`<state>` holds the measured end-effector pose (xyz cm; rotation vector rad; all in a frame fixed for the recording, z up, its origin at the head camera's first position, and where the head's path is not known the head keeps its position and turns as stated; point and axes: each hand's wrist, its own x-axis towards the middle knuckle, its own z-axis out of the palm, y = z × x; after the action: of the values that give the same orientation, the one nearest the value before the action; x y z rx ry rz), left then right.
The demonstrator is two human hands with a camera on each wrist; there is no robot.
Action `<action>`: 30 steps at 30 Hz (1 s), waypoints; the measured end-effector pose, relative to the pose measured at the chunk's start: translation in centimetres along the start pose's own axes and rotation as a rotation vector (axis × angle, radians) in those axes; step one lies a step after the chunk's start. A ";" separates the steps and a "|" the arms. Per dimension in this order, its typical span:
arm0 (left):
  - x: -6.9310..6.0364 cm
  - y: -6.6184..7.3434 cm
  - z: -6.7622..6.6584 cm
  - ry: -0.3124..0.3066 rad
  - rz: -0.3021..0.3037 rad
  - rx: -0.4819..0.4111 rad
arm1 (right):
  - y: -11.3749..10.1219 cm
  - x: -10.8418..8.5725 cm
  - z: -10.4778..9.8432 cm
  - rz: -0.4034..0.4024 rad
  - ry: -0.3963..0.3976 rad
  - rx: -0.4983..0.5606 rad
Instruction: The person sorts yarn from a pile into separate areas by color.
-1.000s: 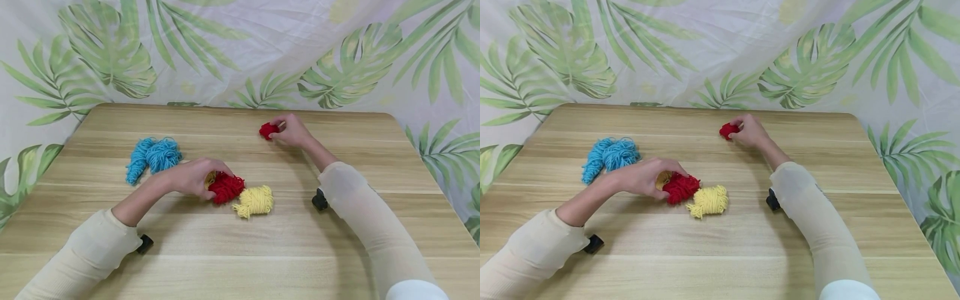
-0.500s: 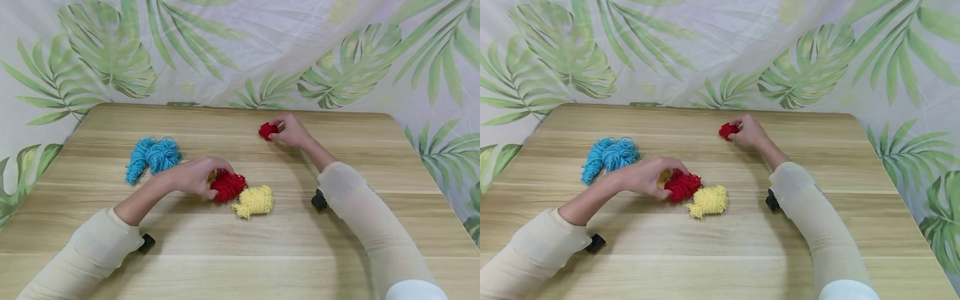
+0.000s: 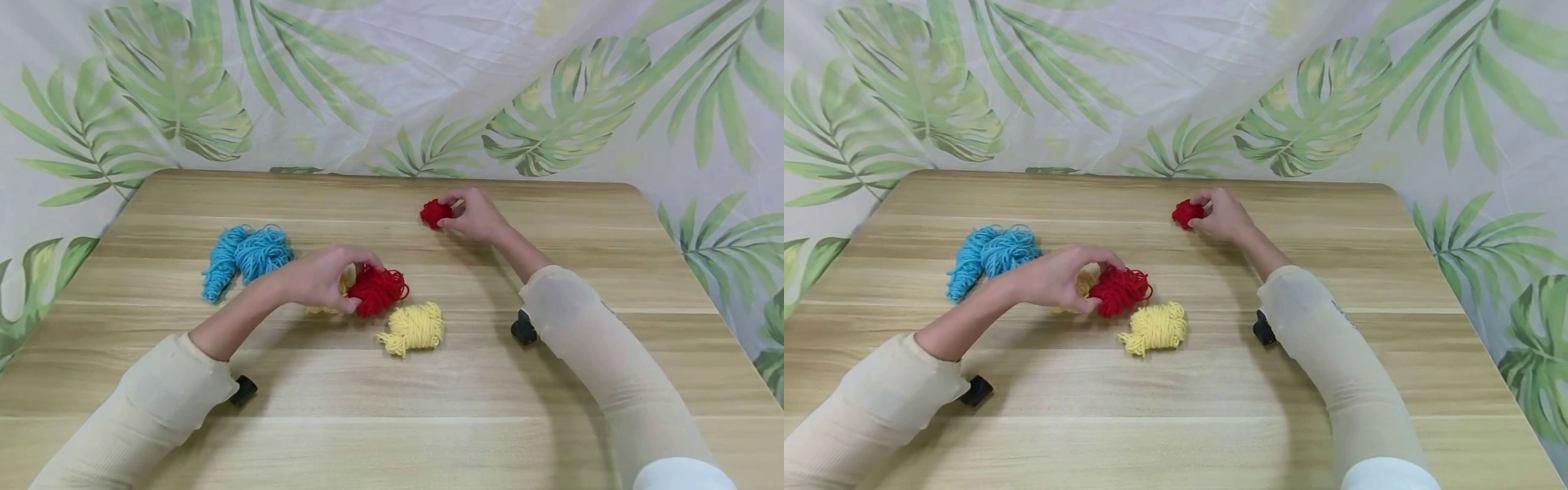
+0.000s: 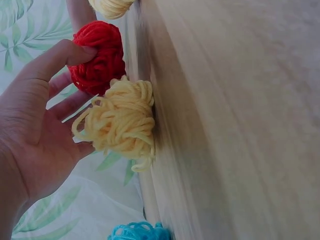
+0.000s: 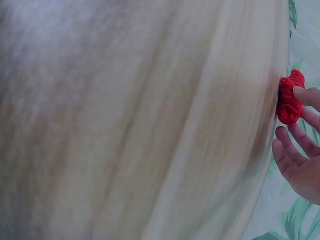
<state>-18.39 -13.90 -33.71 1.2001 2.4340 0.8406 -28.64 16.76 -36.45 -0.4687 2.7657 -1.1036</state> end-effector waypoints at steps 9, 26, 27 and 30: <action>1.1 -0.2 -0.5 0.071 0.005 -0.028 | 0.2 -0.3 0.0 -0.029 0.001 -0.005; 3.3 -1.1 -2.2 0.171 -0.128 0.006 | 0.3 -0.7 -0.2 -0.040 -0.012 -0.009; 3.4 -1.3 -2.3 0.175 -0.144 0.008 | 0.2 -0.7 -0.2 -0.039 -0.014 -0.009; 3.8 -1.8 -2.5 0.190 -0.173 0.014 | 0.2 -0.8 -0.3 -0.039 -0.018 -0.008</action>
<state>-23.02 -12.70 -32.92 0.9348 2.6525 0.9242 -28.00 17.36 -36.41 -0.5335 2.7579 -1.0919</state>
